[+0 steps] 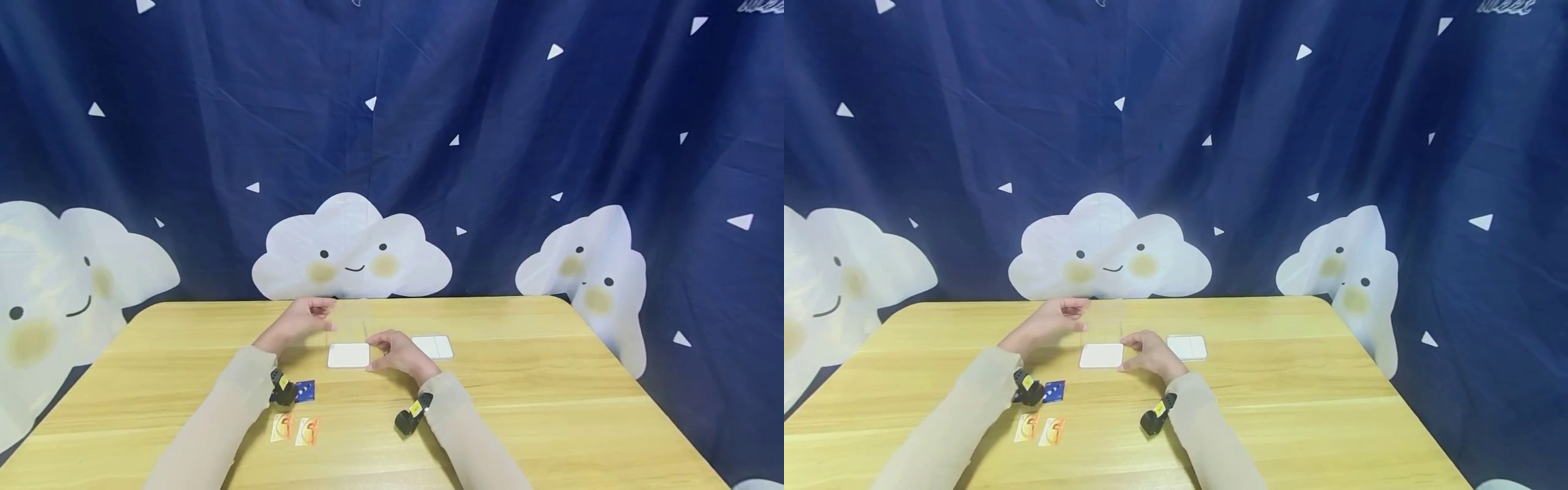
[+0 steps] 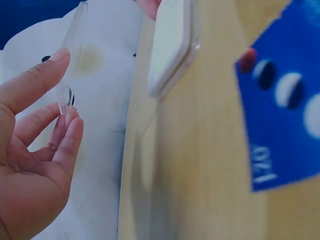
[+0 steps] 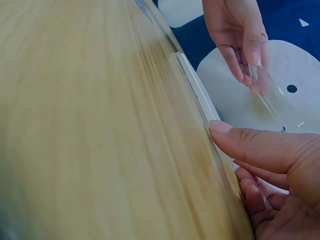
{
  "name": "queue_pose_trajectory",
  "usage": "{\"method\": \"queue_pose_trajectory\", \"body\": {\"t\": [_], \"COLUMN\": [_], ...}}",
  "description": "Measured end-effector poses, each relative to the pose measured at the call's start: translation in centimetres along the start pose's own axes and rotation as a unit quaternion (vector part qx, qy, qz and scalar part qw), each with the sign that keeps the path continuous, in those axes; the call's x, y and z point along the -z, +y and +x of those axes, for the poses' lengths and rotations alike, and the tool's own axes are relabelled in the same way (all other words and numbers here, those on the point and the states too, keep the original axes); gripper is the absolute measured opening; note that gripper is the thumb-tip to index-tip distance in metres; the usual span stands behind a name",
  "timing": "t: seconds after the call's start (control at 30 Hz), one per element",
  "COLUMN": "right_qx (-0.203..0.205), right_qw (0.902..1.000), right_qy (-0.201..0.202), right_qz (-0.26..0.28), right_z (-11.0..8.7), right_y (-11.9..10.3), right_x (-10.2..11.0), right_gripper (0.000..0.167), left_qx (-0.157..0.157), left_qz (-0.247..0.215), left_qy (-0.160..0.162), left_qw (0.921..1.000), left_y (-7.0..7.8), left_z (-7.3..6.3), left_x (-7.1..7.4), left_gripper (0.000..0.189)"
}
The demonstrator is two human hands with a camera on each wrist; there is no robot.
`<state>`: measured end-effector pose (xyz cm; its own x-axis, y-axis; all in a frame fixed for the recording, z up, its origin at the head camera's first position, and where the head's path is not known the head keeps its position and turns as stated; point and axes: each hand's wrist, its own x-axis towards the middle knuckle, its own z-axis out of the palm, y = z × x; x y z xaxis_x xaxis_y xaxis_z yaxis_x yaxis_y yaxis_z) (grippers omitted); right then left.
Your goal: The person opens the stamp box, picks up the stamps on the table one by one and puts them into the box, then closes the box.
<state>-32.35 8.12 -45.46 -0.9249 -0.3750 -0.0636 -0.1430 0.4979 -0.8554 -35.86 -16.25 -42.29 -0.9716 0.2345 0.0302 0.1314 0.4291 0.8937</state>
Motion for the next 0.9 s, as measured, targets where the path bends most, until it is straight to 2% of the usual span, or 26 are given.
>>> {"method": "queue_pose_trajectory", "body": {"t": [0.37,0.53,0.9], "right_qx": [-0.006,-0.008,-0.002], "right_qw": [1.0000,1.0000,0.9999], "right_qy": [0.002,0.001,0.001], "right_qz": [-0.004,-0.003,-0.012], "right_z": [0.1,0.1,0.1], "right_y": [0.1,0.0,0.0], "right_x": [-0.1,-0.1,0.0], "right_gripper": [0.052,0.051,0.052], "left_qx": [0.002,0.005,-0.020], "left_qz": [0.002,0.003,-0.007], "left_qy": [-0.008,-0.017,-0.021], "left_qw": [1.0000,0.9998,0.9996], "left_y": [0.9,0.2,-1.1], "left_z": [1.4,2.1,3.1], "left_x": [0.2,0.2,0.4], "left_gripper": [0.059,0.059,0.059]}}
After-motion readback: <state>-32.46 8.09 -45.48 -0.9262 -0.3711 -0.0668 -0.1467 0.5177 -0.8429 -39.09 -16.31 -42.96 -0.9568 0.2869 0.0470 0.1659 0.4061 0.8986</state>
